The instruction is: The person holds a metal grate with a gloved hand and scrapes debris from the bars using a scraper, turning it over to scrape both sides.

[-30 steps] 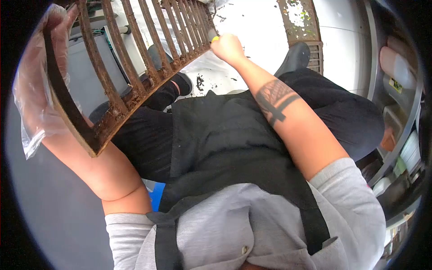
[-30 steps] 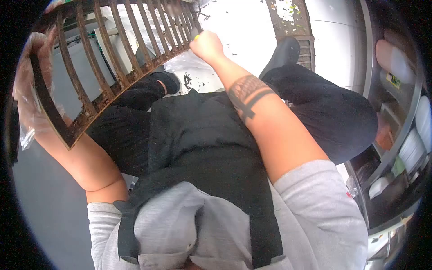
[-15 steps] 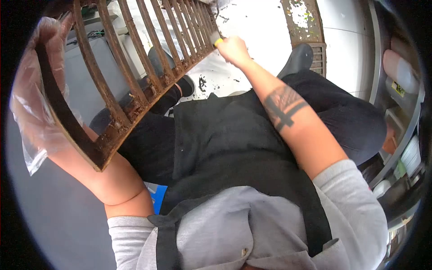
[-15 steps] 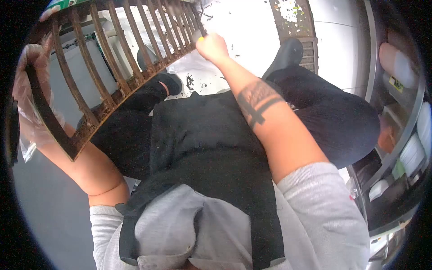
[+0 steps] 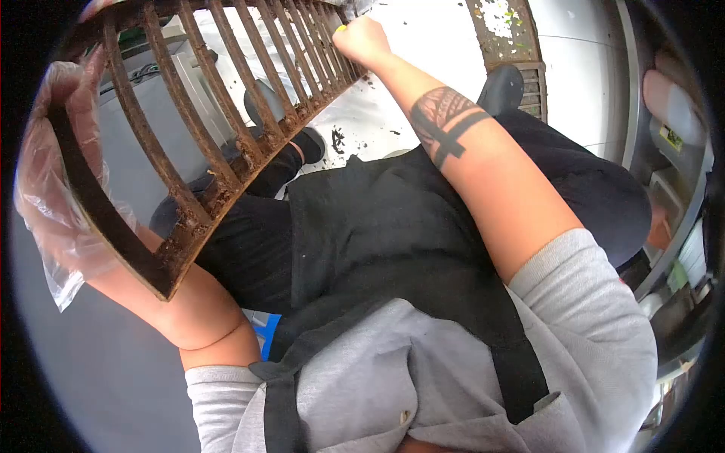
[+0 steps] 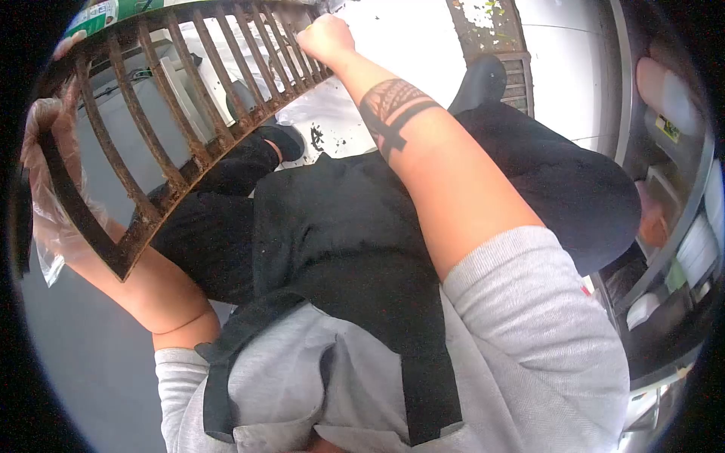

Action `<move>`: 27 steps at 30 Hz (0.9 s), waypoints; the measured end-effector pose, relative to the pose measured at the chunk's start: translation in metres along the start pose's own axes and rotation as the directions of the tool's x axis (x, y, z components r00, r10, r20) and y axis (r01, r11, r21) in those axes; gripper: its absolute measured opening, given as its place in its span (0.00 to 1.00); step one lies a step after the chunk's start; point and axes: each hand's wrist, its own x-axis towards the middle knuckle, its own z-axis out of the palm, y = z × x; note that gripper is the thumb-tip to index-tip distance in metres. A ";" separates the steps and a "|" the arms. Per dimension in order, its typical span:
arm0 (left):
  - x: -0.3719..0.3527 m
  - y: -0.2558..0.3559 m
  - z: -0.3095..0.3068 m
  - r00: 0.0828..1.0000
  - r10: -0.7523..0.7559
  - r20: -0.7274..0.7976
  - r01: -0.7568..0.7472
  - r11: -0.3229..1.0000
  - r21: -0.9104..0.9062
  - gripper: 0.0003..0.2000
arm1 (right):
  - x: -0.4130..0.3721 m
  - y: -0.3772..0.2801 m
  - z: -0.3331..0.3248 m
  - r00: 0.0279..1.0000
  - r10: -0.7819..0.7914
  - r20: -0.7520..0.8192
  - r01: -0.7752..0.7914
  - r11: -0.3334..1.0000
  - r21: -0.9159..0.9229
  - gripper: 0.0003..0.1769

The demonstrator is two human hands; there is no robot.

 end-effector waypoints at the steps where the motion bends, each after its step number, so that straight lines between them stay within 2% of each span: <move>1: 0.001 0.000 0.001 1.000 0.005 0.003 -0.005 1.000 -0.001 0.10 | 0.004 -0.004 -0.003 1.000 -0.010 -0.010 0.010 1.000 0.002 0.19; 3: 0.003 -0.002 -0.004 1.000 0.002 0.006 -0.002 1.000 -0.001 0.10 | -0.015 0.009 -0.008 0.964 -0.259 0.056 0.265 0.939 -0.218 0.19; 4: 0.003 -0.002 -0.005 1.000 0.004 0.012 -0.004 1.000 -0.006 0.10 | -0.024 0.016 -0.004 0.983 -0.183 0.007 0.183 0.978 -0.102 0.18; 7: 0.003 -0.006 -0.006 0.999 0.021 0.046 -0.021 1.000 0.002 0.11 | 0.008 0.020 0.012 0.986 -0.157 -0.047 0.152 0.984 -0.096 0.19; 8: 0.004 -0.006 -0.006 0.998 0.029 0.058 -0.029 1.000 0.005 0.11 | 0.024 0.007 0.007 0.991 -0.132 0.004 0.132 0.991 -0.001 0.20; 9: 0.005 -0.006 -0.004 0.998 0.031 0.063 -0.031 0.999 0.010 0.12 | 0.025 -0.011 -0.002 0.997 0.070 0.017 -0.071 0.995 0.065 0.21; 12: 0.008 -0.004 -0.005 0.998 0.033 0.057 -0.033 0.999 0.000 0.13 | 0.007 0.006 -0.007 0.999 -0.018 0.038 0.016 0.998 0.064 0.20; 14: 0.007 -0.006 -0.006 0.995 0.053 0.086 -0.050 0.998 -0.028 0.13 | -0.012 0.017 -0.011 0.994 -0.099 -0.038 0.103 0.989 0.107 0.17; 15: 0.009 -0.009 -0.007 0.990 0.076 0.123 -0.072 0.997 -0.036 0.13 | -0.003 0.014 -0.011 0.996 -0.088 -0.035 0.091 0.989 0.117 0.17; 17: 0.016 -0.014 -0.009 0.976 0.112 0.185 -0.099 0.992 -0.074 0.14 | 0.040 0.000 -0.019 0.983 0.064 0.171 -0.095 0.979 0.181 0.16; 18: 0.025 -0.017 -0.012 0.984 0.017 0.177 -0.003 0.997 -0.083 0.18 | 0.052 -0.006 -0.023 0.985 0.043 0.169 -0.057 0.995 0.080 0.17; 19: 0.027 -0.019 -0.012 0.987 -0.032 0.157 0.045 0.996 -0.078 0.20 | 0.056 -0.007 -0.025 0.984 0.046 0.169 -0.063 0.993 0.096 0.17; 21: 0.033 -0.016 -0.008 0.985 -0.131 0.116 0.140 0.987 -0.074 0.23 | 0.057 -0.006 -0.044 0.982 -0.060 0.179 0.046 0.996 0.079 0.22; 22: 0.033 -0.016 -0.007 0.971 -0.231 0.054 0.237 0.957 -0.170 0.24 | 0.048 -0.003 -0.051 0.985 -0.046 0.165 0.010 0.976 0.217 0.21; 23: 0.026 -0.013 -0.011 0.942 -0.335 0.005 0.324 0.907 -0.268 0.24 | 0.044 0.005 -0.051 0.986 -0.059 0.157 0.023 0.974 0.224 0.21; 24: 0.024 0.000 0.000 0.930 -0.362 -0.054 0.340 0.909 -0.243 0.28 | 0.049 0.020 -0.043 0.994 -0.055 0.092 0.031 0.968 0.247 0.20; 25: 0.025 0.001 -0.001 0.931 -0.361 -0.052 0.341 0.912 -0.229 0.28 | 0.049 0.027 -0.039 0.998 -0.049 0.029 0.040 0.962 0.271 0.20; 27: 0.021 -0.009 -0.004 0.950 -0.312 -0.017 0.287 0.893 -0.347 0.28 | 0.044 0.033 -0.032 0.998 -0.053 0.017 0.046 0.961 0.274 0.17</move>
